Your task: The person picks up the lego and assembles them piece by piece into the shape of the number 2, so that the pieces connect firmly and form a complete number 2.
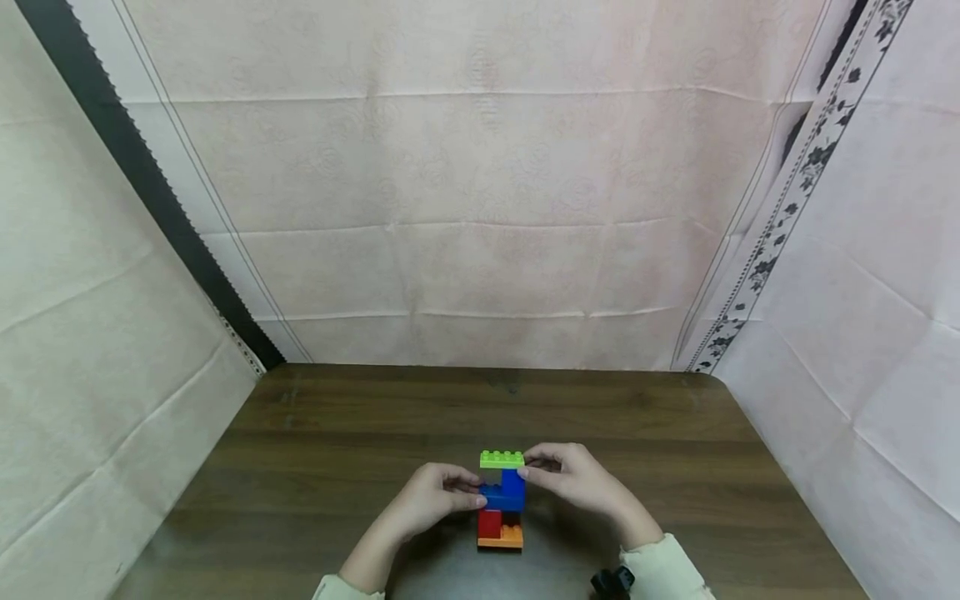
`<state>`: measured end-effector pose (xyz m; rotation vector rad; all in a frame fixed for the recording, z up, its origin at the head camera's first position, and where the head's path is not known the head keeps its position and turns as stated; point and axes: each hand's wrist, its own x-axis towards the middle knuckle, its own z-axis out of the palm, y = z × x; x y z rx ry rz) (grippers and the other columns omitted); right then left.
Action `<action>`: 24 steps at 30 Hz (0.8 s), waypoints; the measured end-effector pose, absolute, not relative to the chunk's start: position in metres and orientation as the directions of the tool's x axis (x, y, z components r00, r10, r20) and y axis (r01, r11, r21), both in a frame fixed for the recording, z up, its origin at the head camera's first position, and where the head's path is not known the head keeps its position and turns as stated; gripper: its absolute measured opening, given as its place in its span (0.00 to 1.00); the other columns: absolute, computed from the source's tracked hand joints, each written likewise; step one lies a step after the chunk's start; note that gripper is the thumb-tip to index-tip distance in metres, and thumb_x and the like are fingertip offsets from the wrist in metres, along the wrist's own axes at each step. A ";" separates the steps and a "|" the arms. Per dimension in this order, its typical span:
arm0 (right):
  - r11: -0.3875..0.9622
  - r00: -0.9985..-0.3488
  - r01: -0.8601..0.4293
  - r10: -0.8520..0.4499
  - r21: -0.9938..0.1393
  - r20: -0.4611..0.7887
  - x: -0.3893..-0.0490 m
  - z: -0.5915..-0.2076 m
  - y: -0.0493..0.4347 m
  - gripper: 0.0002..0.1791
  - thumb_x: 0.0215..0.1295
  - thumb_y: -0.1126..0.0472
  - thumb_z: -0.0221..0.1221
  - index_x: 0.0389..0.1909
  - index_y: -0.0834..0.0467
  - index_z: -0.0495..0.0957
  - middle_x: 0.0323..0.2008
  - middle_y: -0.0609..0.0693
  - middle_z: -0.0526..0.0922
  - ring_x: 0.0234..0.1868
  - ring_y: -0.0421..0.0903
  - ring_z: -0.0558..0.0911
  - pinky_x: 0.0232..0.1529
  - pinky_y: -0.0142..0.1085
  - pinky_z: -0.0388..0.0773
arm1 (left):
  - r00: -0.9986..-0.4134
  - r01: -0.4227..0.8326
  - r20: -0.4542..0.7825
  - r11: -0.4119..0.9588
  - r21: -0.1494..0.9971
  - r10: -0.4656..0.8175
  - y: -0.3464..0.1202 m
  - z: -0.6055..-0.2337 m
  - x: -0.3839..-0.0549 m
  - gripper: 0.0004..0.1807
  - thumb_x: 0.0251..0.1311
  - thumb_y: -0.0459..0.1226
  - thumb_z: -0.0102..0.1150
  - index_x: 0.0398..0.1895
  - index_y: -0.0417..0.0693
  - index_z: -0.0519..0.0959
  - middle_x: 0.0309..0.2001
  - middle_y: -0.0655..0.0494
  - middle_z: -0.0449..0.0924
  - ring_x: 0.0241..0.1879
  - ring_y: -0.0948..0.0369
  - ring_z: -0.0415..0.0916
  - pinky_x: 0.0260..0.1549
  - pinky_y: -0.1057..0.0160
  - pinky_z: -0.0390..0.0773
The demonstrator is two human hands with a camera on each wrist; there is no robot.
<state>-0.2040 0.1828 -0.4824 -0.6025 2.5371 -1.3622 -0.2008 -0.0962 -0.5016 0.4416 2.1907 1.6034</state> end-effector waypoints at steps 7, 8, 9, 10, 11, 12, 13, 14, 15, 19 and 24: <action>0.489 -0.913 -0.104 -0.393 -0.866 -0.112 -0.215 -0.498 0.178 0.23 0.72 0.44 0.59 0.50 0.61 0.82 0.36 0.50 0.85 0.34 0.50 0.85 0.38 0.44 0.83 | -0.883 -0.135 -0.218 0.221 0.966 0.415 -0.089 -0.511 -0.203 0.14 0.60 0.36 0.71 0.45 0.35 0.84 0.38 0.48 0.86 0.38 0.54 0.85 0.39 0.53 0.84; 0.483 -0.913 -0.081 -0.387 -0.872 -0.129 -0.215 -0.500 0.177 0.23 0.71 0.45 0.59 0.49 0.62 0.82 0.35 0.51 0.85 0.33 0.50 0.85 0.38 0.44 0.83 | -0.884 -0.142 -0.225 0.222 0.965 0.410 -0.088 -0.512 -0.203 0.13 0.60 0.35 0.70 0.44 0.35 0.85 0.37 0.48 0.86 0.38 0.54 0.85 0.38 0.53 0.84; 0.473 -0.913 -0.060 -0.383 -0.879 -0.144 -0.215 -0.501 0.177 0.23 0.71 0.45 0.60 0.49 0.63 0.82 0.35 0.51 0.85 0.33 0.50 0.85 0.37 0.44 0.84 | -0.885 -0.148 -0.230 0.223 0.963 0.406 -0.087 -0.513 -0.203 0.13 0.60 0.35 0.70 0.43 0.35 0.85 0.37 0.48 0.86 0.37 0.54 0.85 0.38 0.53 0.84; 0.462 -0.912 -0.039 -0.379 -0.886 -0.157 -0.215 -0.502 0.176 0.23 0.70 0.46 0.61 0.48 0.63 0.82 0.35 0.51 0.85 0.33 0.50 0.85 0.36 0.44 0.84 | -0.885 -0.155 -0.234 0.221 0.963 0.402 -0.086 -0.514 -0.203 0.12 0.60 0.35 0.70 0.43 0.35 0.85 0.37 0.48 0.86 0.37 0.55 0.85 0.37 0.53 0.84; 0.451 -0.911 -0.018 -0.375 -0.893 -0.171 -0.215 -0.502 0.175 0.23 0.69 0.46 0.62 0.48 0.64 0.83 0.34 0.52 0.85 0.33 0.50 0.85 0.36 0.44 0.84 | -0.885 -0.161 -0.239 0.219 0.962 0.399 -0.085 -0.514 -0.203 0.12 0.60 0.35 0.70 0.42 0.35 0.85 0.37 0.48 0.86 0.37 0.55 0.85 0.37 0.54 0.85; 0.441 -0.911 0.000 -0.370 -0.898 -0.181 -0.215 -0.503 0.175 0.23 0.68 0.47 0.63 0.47 0.64 0.83 0.34 0.52 0.85 0.33 0.50 0.85 0.35 0.44 0.84 | -0.886 -0.165 -0.241 0.217 0.962 0.396 -0.084 -0.515 -0.203 0.11 0.60 0.35 0.70 0.42 0.35 0.85 0.37 0.48 0.86 0.37 0.55 0.84 0.37 0.54 0.85; 0.433 -0.910 0.015 -0.367 -0.901 -0.192 -0.214 -0.503 0.174 0.22 0.68 0.47 0.64 0.46 0.64 0.83 0.34 0.52 0.85 0.33 0.50 0.85 0.35 0.45 0.84 | -0.887 -0.166 -0.242 0.216 0.962 0.394 -0.083 -0.515 -0.203 0.11 0.60 0.34 0.70 0.42 0.35 0.85 0.37 0.48 0.86 0.37 0.55 0.84 0.37 0.54 0.85; 0.429 -0.910 0.027 -0.363 -0.903 -0.199 -0.214 -0.503 0.174 0.22 0.67 0.48 0.65 0.46 0.64 0.83 0.35 0.53 0.85 0.33 0.51 0.85 0.35 0.45 0.84 | -0.889 -0.169 -0.244 0.218 0.961 0.389 -0.083 -0.516 -0.203 0.10 0.60 0.35 0.70 0.41 0.36 0.85 0.37 0.49 0.86 0.36 0.55 0.84 0.36 0.54 0.85; 0.425 -0.910 0.038 -0.360 -0.904 -0.207 -0.214 -0.503 0.173 0.22 0.66 0.48 0.66 0.45 0.64 0.83 0.35 0.53 0.85 0.33 0.50 0.85 0.35 0.45 0.84 | -0.891 -0.168 -0.244 0.220 0.961 0.384 -0.082 -0.516 -0.203 0.10 0.60 0.35 0.70 0.41 0.36 0.86 0.37 0.49 0.85 0.36 0.55 0.84 0.36 0.54 0.85; 0.428 -0.906 0.062 -0.355 -0.901 -0.231 -0.213 -0.506 0.172 0.22 0.65 0.48 0.67 0.44 0.65 0.84 0.34 0.53 0.85 0.33 0.49 0.85 0.36 0.45 0.84 | -0.898 -0.168 -0.247 0.235 0.957 0.363 -0.081 -0.516 -0.203 0.09 0.60 0.34 0.70 0.41 0.37 0.85 0.36 0.50 0.85 0.35 0.56 0.84 0.35 0.54 0.85; 0.420 -0.895 0.095 -0.361 -0.903 -0.262 -0.212 -0.511 0.170 0.20 0.65 0.49 0.67 0.41 0.64 0.85 0.32 0.53 0.85 0.31 0.48 0.85 0.34 0.44 0.84 | -0.900 -0.165 -0.251 0.254 0.953 0.357 -0.079 -0.516 -0.203 0.09 0.61 0.33 0.69 0.42 0.36 0.85 0.36 0.50 0.84 0.35 0.56 0.84 0.35 0.54 0.85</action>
